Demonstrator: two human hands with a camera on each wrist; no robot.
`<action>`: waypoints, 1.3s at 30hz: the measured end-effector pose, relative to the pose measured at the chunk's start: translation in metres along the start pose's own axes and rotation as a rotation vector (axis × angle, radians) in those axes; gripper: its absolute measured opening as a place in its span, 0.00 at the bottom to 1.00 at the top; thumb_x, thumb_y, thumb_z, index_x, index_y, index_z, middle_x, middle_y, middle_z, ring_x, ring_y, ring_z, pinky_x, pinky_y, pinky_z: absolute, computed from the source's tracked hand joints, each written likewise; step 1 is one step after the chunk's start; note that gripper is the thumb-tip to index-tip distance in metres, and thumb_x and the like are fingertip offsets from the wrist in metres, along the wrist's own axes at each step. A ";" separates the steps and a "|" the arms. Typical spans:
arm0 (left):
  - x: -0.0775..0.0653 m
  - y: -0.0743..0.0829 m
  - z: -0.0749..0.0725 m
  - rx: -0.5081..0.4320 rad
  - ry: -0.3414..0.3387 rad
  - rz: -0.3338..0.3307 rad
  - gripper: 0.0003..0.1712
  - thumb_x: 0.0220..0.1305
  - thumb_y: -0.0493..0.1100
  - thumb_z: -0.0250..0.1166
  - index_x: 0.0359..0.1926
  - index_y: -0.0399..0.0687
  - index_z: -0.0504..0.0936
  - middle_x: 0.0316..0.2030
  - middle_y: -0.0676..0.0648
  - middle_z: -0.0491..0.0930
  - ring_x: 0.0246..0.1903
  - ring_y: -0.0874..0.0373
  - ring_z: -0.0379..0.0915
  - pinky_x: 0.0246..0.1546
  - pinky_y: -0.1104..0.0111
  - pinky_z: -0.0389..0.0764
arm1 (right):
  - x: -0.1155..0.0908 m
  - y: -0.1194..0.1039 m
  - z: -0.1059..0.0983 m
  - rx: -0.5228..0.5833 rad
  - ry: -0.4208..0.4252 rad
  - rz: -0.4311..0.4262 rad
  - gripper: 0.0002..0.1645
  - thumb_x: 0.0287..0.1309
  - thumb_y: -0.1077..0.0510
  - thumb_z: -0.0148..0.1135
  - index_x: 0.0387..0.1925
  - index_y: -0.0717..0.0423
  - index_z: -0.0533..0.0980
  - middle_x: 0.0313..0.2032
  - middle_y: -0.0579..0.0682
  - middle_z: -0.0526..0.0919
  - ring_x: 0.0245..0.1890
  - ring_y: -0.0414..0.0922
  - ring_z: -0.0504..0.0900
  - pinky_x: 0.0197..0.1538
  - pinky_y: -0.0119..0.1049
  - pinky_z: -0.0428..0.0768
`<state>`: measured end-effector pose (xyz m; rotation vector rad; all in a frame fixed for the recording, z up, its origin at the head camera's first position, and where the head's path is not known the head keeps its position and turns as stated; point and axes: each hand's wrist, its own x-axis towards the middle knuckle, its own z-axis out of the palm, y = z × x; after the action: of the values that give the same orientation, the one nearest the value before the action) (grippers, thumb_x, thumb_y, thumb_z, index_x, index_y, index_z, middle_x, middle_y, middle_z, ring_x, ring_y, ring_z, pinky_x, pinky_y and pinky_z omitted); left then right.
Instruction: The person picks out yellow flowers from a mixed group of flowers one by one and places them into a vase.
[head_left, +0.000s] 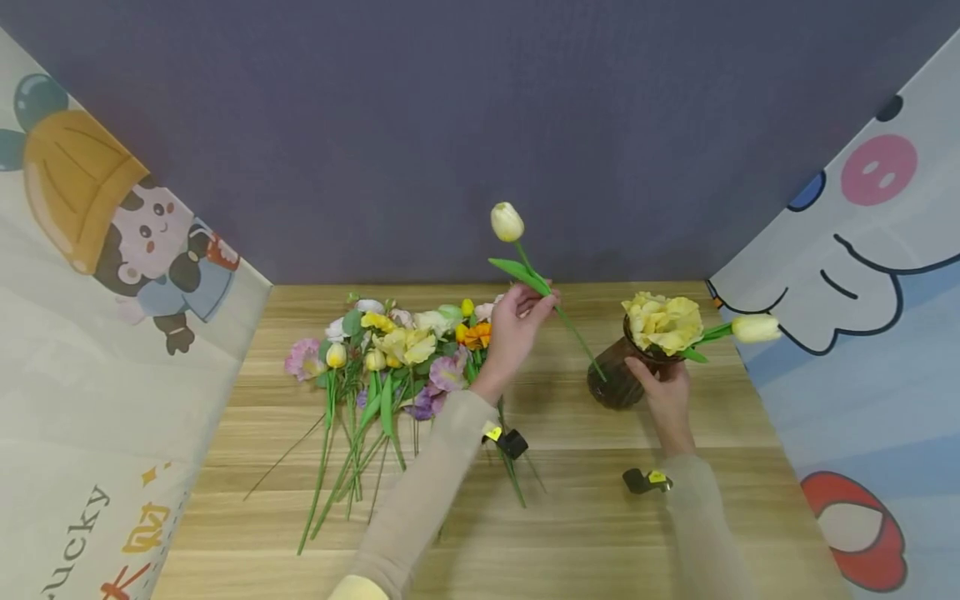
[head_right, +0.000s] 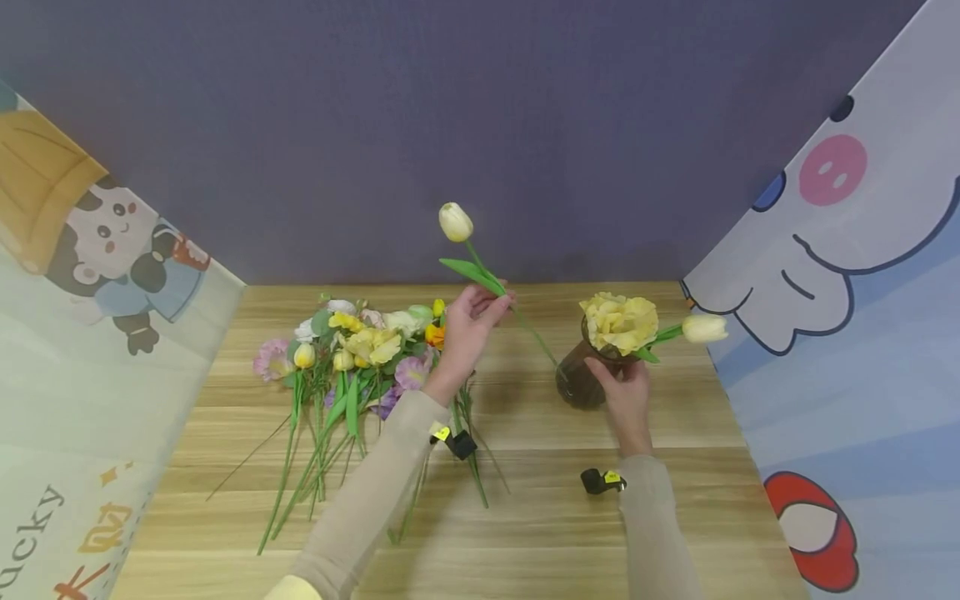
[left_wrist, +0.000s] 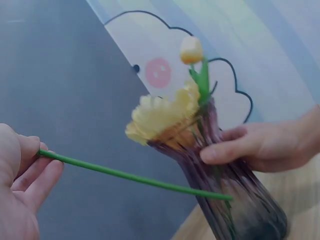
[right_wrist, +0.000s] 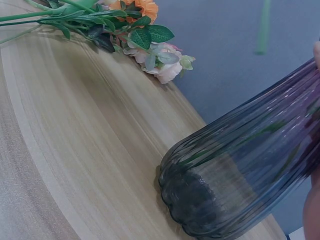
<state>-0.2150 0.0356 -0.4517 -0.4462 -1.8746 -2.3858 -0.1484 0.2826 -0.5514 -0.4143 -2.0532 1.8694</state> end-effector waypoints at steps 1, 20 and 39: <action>0.001 0.003 0.000 -0.018 0.002 0.008 0.16 0.71 0.30 0.64 0.57 0.27 0.78 0.50 0.29 0.83 0.46 0.48 0.84 0.52 0.55 0.87 | 0.000 0.000 0.000 -0.001 0.001 0.000 0.36 0.63 0.60 0.72 0.69 0.51 0.68 0.56 0.38 0.76 0.57 0.36 0.73 0.54 0.23 0.73; 0.017 0.035 -0.005 -0.135 0.098 0.169 0.16 0.72 0.28 0.60 0.57 0.21 0.73 0.50 0.23 0.80 0.45 0.59 0.84 0.51 0.61 0.88 | -0.001 0.002 0.000 0.000 -0.008 -0.008 0.33 0.64 0.59 0.72 0.67 0.48 0.69 0.54 0.39 0.77 0.53 0.37 0.74 0.50 0.23 0.74; 0.017 0.046 0.007 -0.122 0.072 0.224 0.16 0.70 0.25 0.61 0.56 0.20 0.73 0.49 0.21 0.79 0.43 0.63 0.82 0.52 0.52 0.87 | 0.001 0.001 0.000 0.030 -0.007 -0.011 0.37 0.63 0.61 0.72 0.70 0.52 0.68 0.59 0.41 0.76 0.60 0.38 0.72 0.56 0.21 0.72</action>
<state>-0.2191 0.0326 -0.4023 -0.5408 -1.5647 -2.3401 -0.1491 0.2828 -0.5528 -0.3883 -2.0249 1.8949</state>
